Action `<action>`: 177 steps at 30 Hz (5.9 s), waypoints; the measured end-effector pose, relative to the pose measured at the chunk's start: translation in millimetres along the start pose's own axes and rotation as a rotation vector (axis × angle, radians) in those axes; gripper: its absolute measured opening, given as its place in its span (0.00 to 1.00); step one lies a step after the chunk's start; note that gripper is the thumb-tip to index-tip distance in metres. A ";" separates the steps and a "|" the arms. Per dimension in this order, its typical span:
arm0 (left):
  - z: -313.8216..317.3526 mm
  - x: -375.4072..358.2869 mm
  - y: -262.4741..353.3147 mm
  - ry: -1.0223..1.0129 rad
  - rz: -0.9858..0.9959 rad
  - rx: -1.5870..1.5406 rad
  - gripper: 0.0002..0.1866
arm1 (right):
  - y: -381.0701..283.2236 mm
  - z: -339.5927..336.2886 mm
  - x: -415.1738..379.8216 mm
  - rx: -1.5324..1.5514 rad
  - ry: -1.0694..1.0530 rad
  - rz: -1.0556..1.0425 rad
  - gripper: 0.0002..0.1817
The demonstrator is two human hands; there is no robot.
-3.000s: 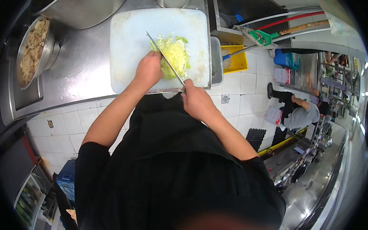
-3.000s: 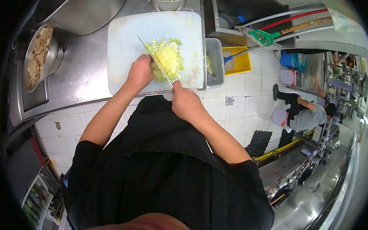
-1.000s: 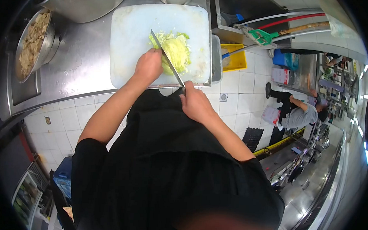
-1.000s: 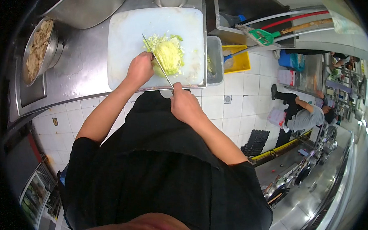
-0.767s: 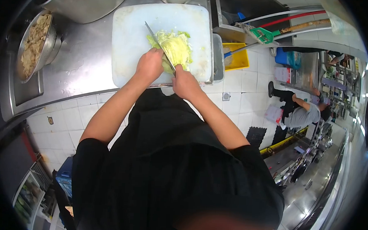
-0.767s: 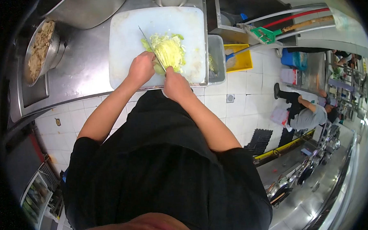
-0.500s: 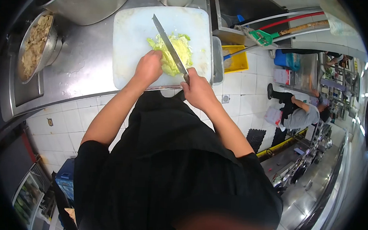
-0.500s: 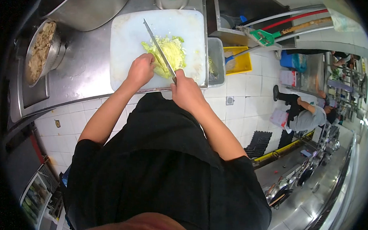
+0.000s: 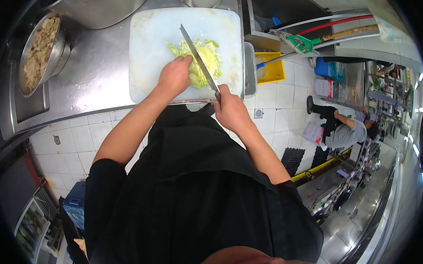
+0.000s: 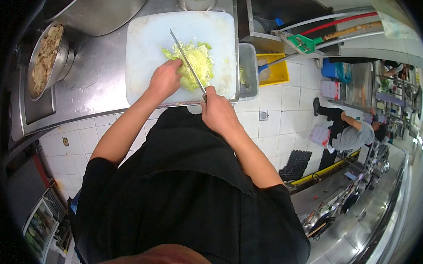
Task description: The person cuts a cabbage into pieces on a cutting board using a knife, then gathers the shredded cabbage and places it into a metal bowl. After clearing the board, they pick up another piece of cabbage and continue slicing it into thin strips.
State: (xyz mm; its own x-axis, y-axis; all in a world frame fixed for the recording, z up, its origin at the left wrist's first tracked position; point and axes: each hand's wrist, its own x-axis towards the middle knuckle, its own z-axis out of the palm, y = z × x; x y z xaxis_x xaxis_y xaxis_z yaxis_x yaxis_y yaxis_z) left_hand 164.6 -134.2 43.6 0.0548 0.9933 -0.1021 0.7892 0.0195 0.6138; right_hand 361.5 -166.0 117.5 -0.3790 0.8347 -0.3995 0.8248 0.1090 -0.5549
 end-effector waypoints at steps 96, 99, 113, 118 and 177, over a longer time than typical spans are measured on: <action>4.6 -5.4 0.8 -0.128 0.043 0.047 0.07 | 16.6 5.9 8.2 0.007 -0.102 -0.013 0.13; 3.4 -3.8 1.2 -0.149 0.052 0.067 0.07 | 12.7 6.0 7.0 -0.016 -0.125 0.022 0.13; -0.5 -2.1 4.8 -0.158 0.048 0.055 0.14 | 14.1 40.4 47.2 -0.024 -0.040 -0.012 0.12; -1.4 0.3 4.9 -0.150 0.021 0.061 0.13 | -8.1 0.5 18.7 -0.059 -0.113 0.028 0.13; 8.2 0.0 -2.9 -0.083 0.001 -0.016 0.12 | -32.1 -19.3 7.0 0.002 -0.330 0.252 0.15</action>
State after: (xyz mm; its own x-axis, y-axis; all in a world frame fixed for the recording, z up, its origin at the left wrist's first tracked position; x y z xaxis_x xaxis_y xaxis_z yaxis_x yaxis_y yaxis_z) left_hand 167.3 -135.2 35.4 0.1064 0.9804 -0.1656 0.7793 0.0212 0.6262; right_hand 340.5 -153.3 146.6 -0.2802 0.6173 -0.7351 0.9082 -0.0777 -0.4113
